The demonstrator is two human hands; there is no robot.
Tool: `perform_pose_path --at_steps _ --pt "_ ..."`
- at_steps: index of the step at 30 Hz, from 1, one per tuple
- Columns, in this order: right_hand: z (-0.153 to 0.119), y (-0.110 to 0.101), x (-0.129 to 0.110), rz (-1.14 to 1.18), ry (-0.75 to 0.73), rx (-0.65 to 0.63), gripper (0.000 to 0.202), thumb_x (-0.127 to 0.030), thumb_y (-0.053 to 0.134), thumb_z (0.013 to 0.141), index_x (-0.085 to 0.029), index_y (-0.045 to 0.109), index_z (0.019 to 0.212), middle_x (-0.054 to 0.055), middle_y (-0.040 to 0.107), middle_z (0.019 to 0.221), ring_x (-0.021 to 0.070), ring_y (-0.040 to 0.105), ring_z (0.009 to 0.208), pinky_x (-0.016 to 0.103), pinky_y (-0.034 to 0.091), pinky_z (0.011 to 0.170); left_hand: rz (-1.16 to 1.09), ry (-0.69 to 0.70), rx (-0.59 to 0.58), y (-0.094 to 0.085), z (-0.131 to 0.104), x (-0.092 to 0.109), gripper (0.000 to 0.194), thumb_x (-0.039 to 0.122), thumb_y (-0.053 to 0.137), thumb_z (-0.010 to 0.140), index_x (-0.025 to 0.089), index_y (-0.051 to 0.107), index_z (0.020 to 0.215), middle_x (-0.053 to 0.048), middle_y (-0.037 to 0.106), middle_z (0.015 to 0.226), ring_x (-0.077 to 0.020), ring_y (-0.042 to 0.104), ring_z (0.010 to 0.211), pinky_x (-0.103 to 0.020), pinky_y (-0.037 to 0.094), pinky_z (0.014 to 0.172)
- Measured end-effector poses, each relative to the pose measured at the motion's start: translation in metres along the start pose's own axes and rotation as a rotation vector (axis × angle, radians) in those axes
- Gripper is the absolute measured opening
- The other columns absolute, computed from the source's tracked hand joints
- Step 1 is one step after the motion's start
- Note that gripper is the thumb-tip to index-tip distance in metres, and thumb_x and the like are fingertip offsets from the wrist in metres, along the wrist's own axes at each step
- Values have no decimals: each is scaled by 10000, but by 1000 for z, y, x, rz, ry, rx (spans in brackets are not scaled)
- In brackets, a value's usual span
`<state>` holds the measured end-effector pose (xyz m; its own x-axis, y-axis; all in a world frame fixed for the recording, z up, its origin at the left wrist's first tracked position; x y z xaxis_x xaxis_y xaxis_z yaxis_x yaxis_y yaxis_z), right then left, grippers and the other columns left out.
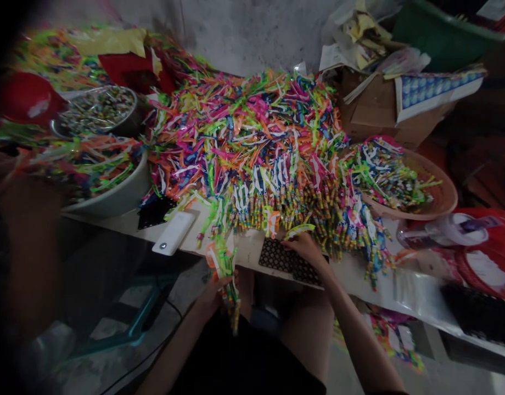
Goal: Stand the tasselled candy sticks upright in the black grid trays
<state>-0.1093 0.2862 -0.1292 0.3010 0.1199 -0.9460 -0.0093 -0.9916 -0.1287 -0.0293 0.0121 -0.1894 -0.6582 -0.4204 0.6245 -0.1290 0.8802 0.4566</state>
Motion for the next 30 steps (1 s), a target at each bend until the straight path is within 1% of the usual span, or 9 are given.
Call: perform_pose_path --at_steps 4,9,14,16,18,21,26,28,30 --pt "2 5 -2 -82 -48 -42 181 -312 756 552 -155 669 569 -10 640 522 153 589 501 281 497 527 12 -19 10 -2 1 1 442 253 794 527 162 604 915 13 656 708 -135 616 594 -209 468 500" --pt "1 5 -8 -328 -124 -37 131 -267 708 616 -182 655 532 0 641 509 160 582 512 255 440 524 66 -28 8 0 -2 9 499 291 778 541 159 586 982 31 625 656 -86 513 427 -194 392 399" --pt "11 9 -2 -505 -126 -54 94 -245 682 649 -161 660 612 20 670 586 175 602 550 257 438 546 72 -3 -17 -1 -2 10 429 279 773 564 139 602 931 22 624 651 -101 541 477 -189 392 429" --pt "17 11 0 -528 -131 -45 75 -224 685 643 -154 665 662 26 684 630 183 608 587 261 445 568 77 7 -35 -1 -1 7 417 287 775 566 131 607 915 11 632 666 -114 567 516 -192 407 450" --pt "23 13 0 -539 -137 -36 117 -203 696 628 -155 673 732 32 706 716 190 622 655 265 457 620 84 11 -49 0 0 5 418 306 774 563 129 604 902 0 639 676 -117 578 528 -197 419 459" --pt "27 16 0 -562 -136 -39 179 -187 708 613 -162 671 786 31 716 803 195 631 721 264 463 671 94 20 -94 8 -2 8 418 321 757 583 134 589 918 -9 648 697 -125 594 541 -200 423 457" --pt "22 16 -3 -617 -109 -20 107 -221 704 640 -164 644 706 30 685 675 206 619 642 280 458 618 68 39 -171 33 -9 26 403 292 754 587 132 582 914 -42 668 770 -176 648 678 -205 446 481" --pt "15 16 -2 -624 -103 -7 154 -241 710 648 -166 639 762 37 685 703 214 630 676 286 463 636 52 50 -193 42 -12 33 396 274 761 578 131 588 904 -54 675 802 -188 658 720 -220 476 530" --pt "1 14 -2 -601 -96 80 264 -277 725 643 -167 629 863 50 689 778 216 638 720 290 473 656 34 57 -218 50 -14 38 384 268 762 575 128 599 894 -66 683 828 -198 663 751 -232 495 573"
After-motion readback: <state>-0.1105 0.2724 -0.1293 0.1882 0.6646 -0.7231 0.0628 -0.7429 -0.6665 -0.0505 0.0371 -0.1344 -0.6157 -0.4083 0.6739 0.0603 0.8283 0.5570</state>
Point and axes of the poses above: each hand's wrist, its own z-axis towards the middle knuckle, its own y-axis out of the palm, x = y × z, the point moved 5 cm from there along z, towards the middle knuckle
